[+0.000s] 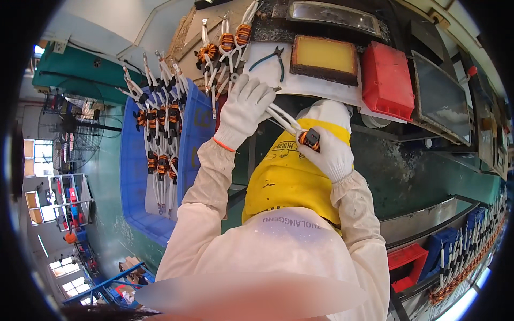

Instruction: Dipping the ends of electrical component wires into a solder bath to tin them before assembly.

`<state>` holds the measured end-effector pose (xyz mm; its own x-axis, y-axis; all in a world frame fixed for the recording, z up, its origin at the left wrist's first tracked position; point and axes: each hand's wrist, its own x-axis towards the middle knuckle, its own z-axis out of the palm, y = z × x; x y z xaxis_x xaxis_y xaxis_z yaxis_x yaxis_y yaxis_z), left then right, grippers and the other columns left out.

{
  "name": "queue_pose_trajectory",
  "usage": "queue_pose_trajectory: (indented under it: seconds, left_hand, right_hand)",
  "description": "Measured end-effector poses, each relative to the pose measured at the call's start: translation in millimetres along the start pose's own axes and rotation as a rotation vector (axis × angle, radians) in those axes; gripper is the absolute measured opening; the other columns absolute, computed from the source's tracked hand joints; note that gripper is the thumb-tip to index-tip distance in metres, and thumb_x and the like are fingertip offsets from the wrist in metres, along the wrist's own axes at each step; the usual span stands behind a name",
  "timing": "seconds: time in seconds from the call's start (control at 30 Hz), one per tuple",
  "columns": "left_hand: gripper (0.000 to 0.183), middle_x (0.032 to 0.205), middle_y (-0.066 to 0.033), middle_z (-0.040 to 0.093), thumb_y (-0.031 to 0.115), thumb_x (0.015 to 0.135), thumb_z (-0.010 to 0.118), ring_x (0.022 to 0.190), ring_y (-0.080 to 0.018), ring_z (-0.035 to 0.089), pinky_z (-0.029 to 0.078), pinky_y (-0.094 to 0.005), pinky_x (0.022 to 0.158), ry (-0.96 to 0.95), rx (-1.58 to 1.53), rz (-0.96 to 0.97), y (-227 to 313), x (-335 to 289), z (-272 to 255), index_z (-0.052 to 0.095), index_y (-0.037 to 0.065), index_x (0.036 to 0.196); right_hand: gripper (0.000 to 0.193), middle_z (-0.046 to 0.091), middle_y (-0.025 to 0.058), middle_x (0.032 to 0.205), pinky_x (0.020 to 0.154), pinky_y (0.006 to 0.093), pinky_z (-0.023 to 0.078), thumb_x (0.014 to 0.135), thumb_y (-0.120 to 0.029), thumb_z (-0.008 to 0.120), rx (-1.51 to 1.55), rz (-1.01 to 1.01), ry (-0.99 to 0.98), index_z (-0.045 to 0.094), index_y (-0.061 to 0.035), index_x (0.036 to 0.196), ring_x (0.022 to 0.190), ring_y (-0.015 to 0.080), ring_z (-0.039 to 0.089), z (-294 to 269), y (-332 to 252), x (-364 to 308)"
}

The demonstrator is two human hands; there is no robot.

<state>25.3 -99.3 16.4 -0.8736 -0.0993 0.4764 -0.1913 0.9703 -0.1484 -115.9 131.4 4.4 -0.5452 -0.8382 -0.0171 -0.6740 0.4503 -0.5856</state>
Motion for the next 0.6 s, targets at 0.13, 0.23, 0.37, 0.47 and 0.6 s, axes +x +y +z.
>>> queue_pose_trajectory:
  seconds: [0.13,0.23,0.37,0.47,0.6]
  left_hand:
    - [0.032,0.103,-0.0059,0.062,0.026,0.077,0.072,0.107,-0.0295,0.058,0.044,-0.0462,0.103,0.021,-0.076,-0.002,-5,-18,27,0.063,0.011,0.103]
    - [0.025,0.09,-0.0044,0.062,0.026,0.079,0.073,0.096,-0.0289,0.06,0.048,-0.0421,0.092,-0.074,-0.12,-0.161,4,-44,50,0.063,0.014,0.098]
    - [0.023,0.082,-0.0037,0.06,0.026,0.079,0.075,0.092,-0.0301,0.06,0.05,-0.0409,0.084,-0.147,-0.16,-0.367,21,-64,73,0.063,0.015,0.095]
    - [0.045,0.09,-0.0068,0.063,0.015,0.067,0.081,0.093,-0.0329,0.06,0.051,-0.0448,0.084,-0.074,-0.273,-0.305,14,-66,64,0.066,0.012,0.109]
    - [0.066,0.129,-0.0155,0.056,0.02,0.065,0.085,0.119,-0.0408,0.053,0.042,-0.0519,0.105,0.109,-0.195,-0.25,-3,-48,32,0.063,0.01,0.127]
  right_hand:
    - [0.06,0.074,0.0143,0.096,0.078,0.0392,0.057,0.079,-0.052,0.079,0.004,0.015,-0.04,0.068,-0.0089,0.12,0.087,0.0323,0.072,3,5,0]
    - [0.064,0.074,0.0143,0.096,0.079,0.0393,0.057,0.078,-0.054,0.08,0.03,0.036,-0.022,0.068,-0.0082,0.121,0.088,0.0317,0.073,4,9,2]
    - [0.065,0.074,0.0143,0.097,0.08,0.0381,0.057,0.077,-0.054,0.081,0.052,0.126,-0.143,0.068,-0.0085,0.122,0.089,0.031,0.073,-8,1,11]
    - [0.066,0.074,0.0146,0.097,0.08,0.0374,0.057,0.078,-0.054,0.081,0.012,0.06,-0.148,0.067,-0.0085,0.123,0.088,0.0305,0.073,-8,1,10]
    - [0.055,0.074,0.0126,0.091,0.072,0.0387,0.057,0.081,-0.051,0.078,-0.009,-0.064,-0.014,0.069,-0.0105,0.117,0.082,0.0314,0.072,1,5,5]
